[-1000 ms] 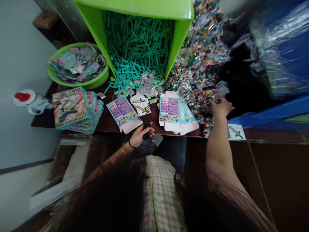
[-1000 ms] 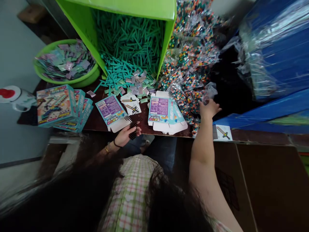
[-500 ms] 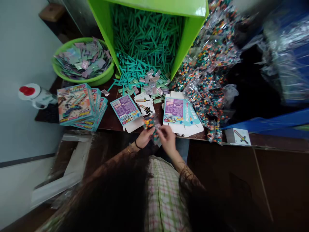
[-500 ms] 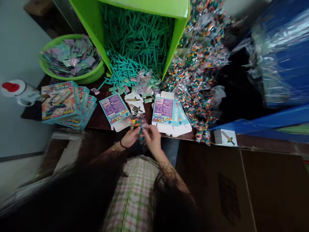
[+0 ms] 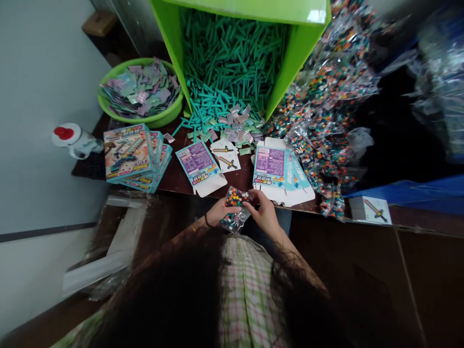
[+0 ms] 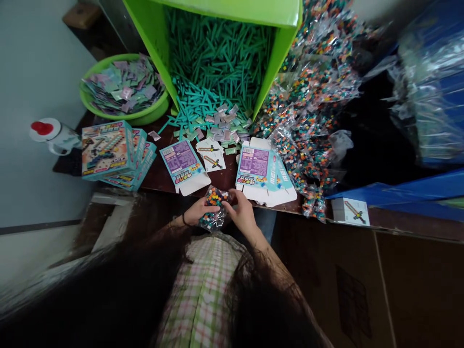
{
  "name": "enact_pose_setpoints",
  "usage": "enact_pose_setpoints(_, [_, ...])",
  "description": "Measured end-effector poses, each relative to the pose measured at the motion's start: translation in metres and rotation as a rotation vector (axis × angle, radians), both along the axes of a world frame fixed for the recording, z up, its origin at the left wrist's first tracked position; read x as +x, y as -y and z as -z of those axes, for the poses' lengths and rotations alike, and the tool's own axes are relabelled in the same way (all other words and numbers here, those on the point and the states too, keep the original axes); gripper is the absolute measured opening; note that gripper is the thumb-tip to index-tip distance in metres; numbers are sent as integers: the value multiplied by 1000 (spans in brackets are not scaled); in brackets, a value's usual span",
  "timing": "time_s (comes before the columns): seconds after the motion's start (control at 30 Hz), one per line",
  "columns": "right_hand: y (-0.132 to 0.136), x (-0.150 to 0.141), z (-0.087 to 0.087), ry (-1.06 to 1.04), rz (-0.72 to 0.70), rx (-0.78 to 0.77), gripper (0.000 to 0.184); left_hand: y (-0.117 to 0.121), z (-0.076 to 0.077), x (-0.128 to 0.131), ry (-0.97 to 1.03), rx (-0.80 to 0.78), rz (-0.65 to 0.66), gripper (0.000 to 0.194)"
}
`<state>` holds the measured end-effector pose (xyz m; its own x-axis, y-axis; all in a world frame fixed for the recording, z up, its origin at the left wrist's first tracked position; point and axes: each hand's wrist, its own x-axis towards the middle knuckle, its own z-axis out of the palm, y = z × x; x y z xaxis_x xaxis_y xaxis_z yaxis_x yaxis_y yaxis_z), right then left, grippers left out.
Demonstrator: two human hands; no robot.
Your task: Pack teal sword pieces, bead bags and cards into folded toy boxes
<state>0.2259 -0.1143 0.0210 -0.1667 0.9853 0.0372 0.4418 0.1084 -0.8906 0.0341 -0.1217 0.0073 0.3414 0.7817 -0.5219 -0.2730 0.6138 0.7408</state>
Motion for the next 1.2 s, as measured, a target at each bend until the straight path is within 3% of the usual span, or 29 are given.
enact_pose_setpoints(0.1, [4,-3,-8,-35,24,-32,30,-3,-1,-4,-49,67,13,51])
enact_pose_setpoints(0.23, [1,7,-24,-69,-11,-15,38,-5,-6,-2,-54,134,54,57])
enact_pose_setpoints(0.37, [-17,25,-33,-238,59,-193,45,-9,-13,5,-25,163,88,55])
enact_pose_setpoints(0.47, [-38,33,-30,-353,62,-317,52,-15,-15,9,-30,156,10,54])
enact_pose_setpoints(0.57, [-55,35,-27,-395,57,-304,55,-21,-15,10,18,106,-66,55])
enact_pose_setpoints(0.7, [-53,31,-30,-400,5,-313,51,-23,-14,3,41,100,-166,56])
enact_pose_setpoints(0.83, [-32,21,-34,-317,-101,-375,55,-21,-15,-8,-51,166,-89,53])
enact_pose_setpoints(1.0, [-28,14,-26,-283,44,-420,63,-21,-11,-12,3,75,-20,62])
enact_pose_setpoints(1.1, [-37,12,-18,-328,94,-461,71,-25,-9,-7,89,-12,-33,64])
enact_pose_setpoints(1.2, [-40,17,-22,-360,122,-474,74,-29,-11,0,140,-22,-76,59])
